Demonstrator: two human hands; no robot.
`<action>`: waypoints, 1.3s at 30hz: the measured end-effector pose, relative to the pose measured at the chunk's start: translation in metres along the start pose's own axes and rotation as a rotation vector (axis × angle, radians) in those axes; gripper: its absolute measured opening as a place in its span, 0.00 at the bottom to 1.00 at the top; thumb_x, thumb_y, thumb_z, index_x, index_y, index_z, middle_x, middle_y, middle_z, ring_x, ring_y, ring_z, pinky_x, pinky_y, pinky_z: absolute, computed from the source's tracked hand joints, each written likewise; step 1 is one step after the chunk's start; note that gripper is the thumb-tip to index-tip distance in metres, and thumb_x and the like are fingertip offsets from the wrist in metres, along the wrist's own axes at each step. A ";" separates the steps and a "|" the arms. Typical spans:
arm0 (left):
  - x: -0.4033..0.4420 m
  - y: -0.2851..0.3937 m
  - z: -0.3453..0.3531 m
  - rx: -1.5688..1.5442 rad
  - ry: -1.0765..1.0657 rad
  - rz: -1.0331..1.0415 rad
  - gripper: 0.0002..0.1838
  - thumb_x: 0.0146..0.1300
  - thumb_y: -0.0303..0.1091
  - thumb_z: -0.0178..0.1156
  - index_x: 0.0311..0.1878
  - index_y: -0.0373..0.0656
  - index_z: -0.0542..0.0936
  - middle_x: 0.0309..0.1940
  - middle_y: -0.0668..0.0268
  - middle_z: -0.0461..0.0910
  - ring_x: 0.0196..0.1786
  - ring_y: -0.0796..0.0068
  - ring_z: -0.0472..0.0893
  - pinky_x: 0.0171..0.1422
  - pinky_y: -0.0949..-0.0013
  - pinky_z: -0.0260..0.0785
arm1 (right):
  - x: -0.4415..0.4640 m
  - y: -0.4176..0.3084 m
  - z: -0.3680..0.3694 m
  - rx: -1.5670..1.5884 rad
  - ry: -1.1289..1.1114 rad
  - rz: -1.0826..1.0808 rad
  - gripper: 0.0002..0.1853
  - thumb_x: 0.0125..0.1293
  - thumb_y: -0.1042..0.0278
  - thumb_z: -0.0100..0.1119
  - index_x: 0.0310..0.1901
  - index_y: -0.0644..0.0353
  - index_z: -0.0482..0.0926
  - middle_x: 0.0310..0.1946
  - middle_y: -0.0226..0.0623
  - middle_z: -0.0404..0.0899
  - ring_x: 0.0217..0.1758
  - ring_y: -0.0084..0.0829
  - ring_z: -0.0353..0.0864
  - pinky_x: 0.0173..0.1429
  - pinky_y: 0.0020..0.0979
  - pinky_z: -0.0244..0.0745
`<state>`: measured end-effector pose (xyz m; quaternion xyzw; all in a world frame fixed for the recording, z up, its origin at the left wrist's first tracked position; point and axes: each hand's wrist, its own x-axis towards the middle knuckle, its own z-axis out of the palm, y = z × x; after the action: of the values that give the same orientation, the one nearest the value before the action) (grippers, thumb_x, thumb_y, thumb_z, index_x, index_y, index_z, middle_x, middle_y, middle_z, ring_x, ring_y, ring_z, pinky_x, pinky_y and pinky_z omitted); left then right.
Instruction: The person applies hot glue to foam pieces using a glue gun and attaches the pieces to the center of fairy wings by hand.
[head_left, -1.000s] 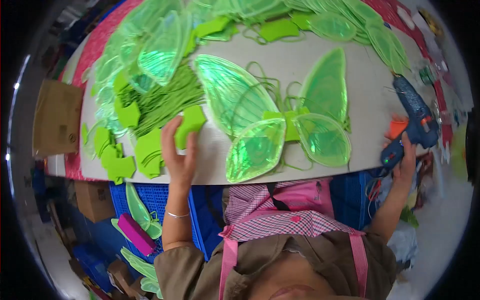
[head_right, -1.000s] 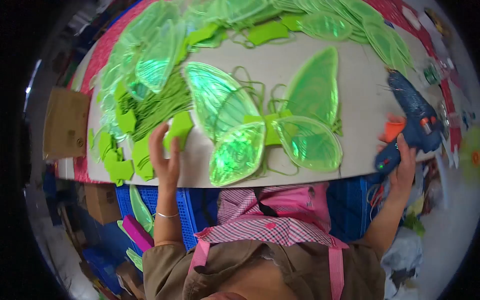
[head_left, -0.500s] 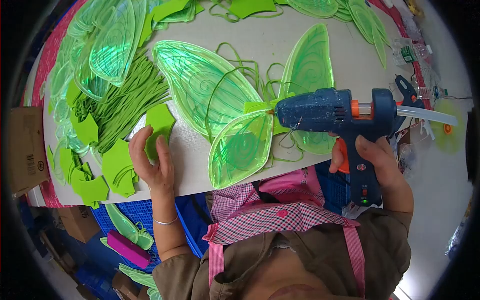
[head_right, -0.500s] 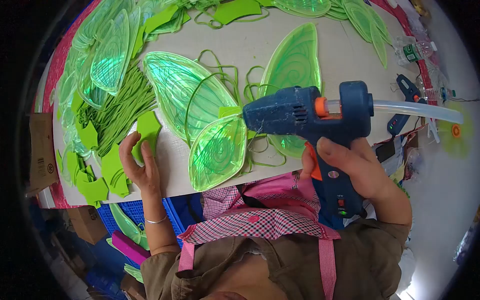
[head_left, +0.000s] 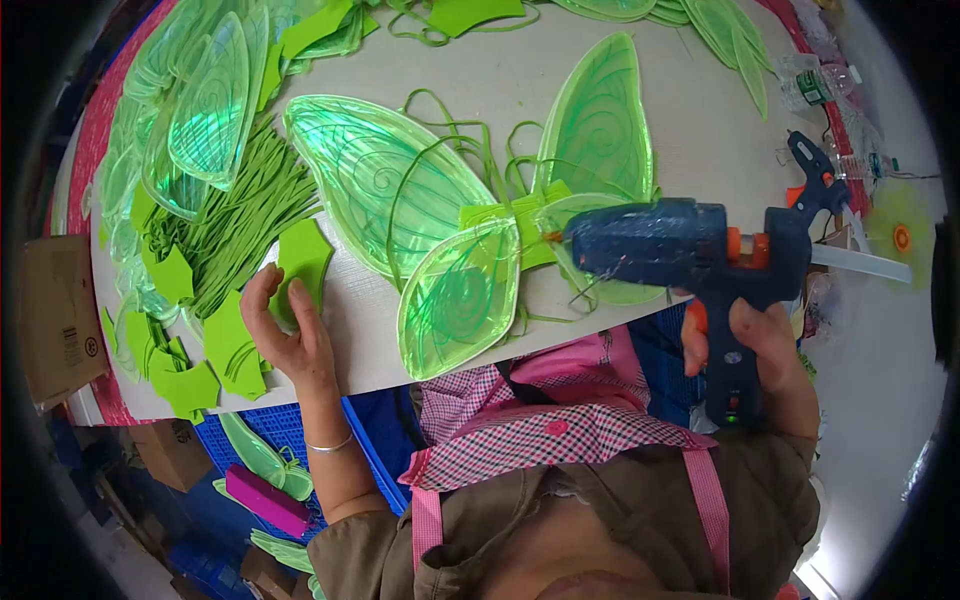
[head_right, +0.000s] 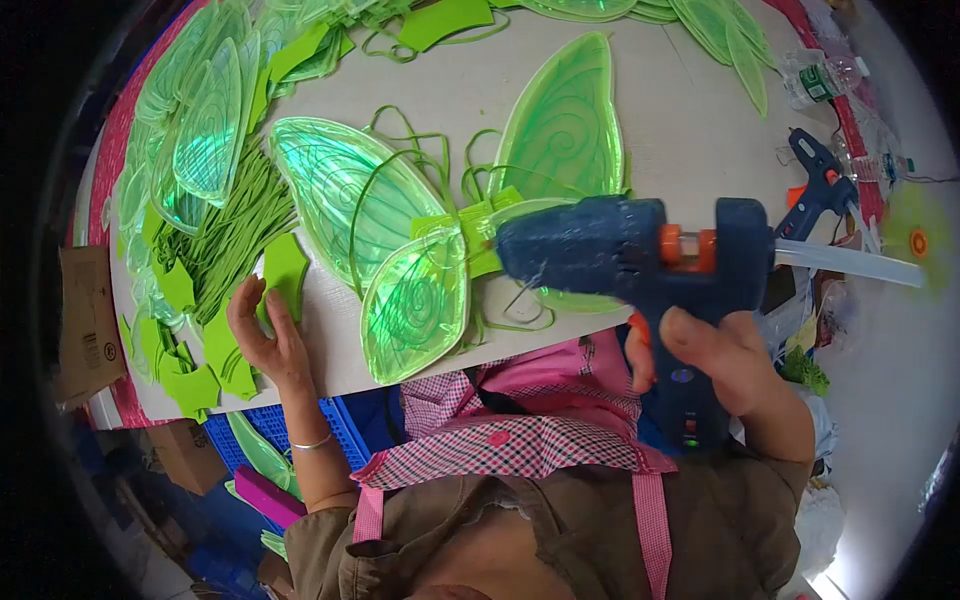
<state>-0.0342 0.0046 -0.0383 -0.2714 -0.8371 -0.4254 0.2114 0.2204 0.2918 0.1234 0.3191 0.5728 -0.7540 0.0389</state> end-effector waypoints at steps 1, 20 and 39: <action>0.000 0.000 0.000 0.013 0.004 0.000 0.14 0.59 0.22 0.58 0.50 0.35 0.73 0.44 0.58 0.75 0.44 0.67 0.75 0.52 0.67 0.67 | -0.003 0.003 -0.006 0.010 0.033 -0.003 0.22 0.65 0.54 0.50 0.48 0.68 0.71 0.29 0.40 0.76 0.33 0.27 0.76 0.40 0.28 0.71; -0.001 0.000 0.003 -0.009 0.007 -0.064 0.15 0.61 0.22 0.57 0.51 0.34 0.73 0.47 0.58 0.74 0.46 0.68 0.76 0.54 0.67 0.67 | 0.004 -0.011 -0.004 -0.028 0.087 0.090 0.17 0.66 0.59 0.49 0.42 0.68 0.74 0.28 0.37 0.76 0.32 0.27 0.76 0.39 0.28 0.71; -0.001 -0.008 0.002 0.032 -0.001 -0.048 0.15 0.61 0.24 0.56 0.51 0.33 0.71 0.45 0.56 0.74 0.46 0.64 0.74 0.54 0.65 0.66 | 0.034 -0.012 -0.154 -0.406 0.658 -0.417 0.16 0.51 0.68 0.67 0.42 0.63 0.78 0.36 0.31 0.80 0.36 0.19 0.75 0.40 0.22 0.69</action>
<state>-0.0390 0.0027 -0.0446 -0.2482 -0.8502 -0.4165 0.2050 0.2554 0.4434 0.0934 0.4057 0.7436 -0.4761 -0.2364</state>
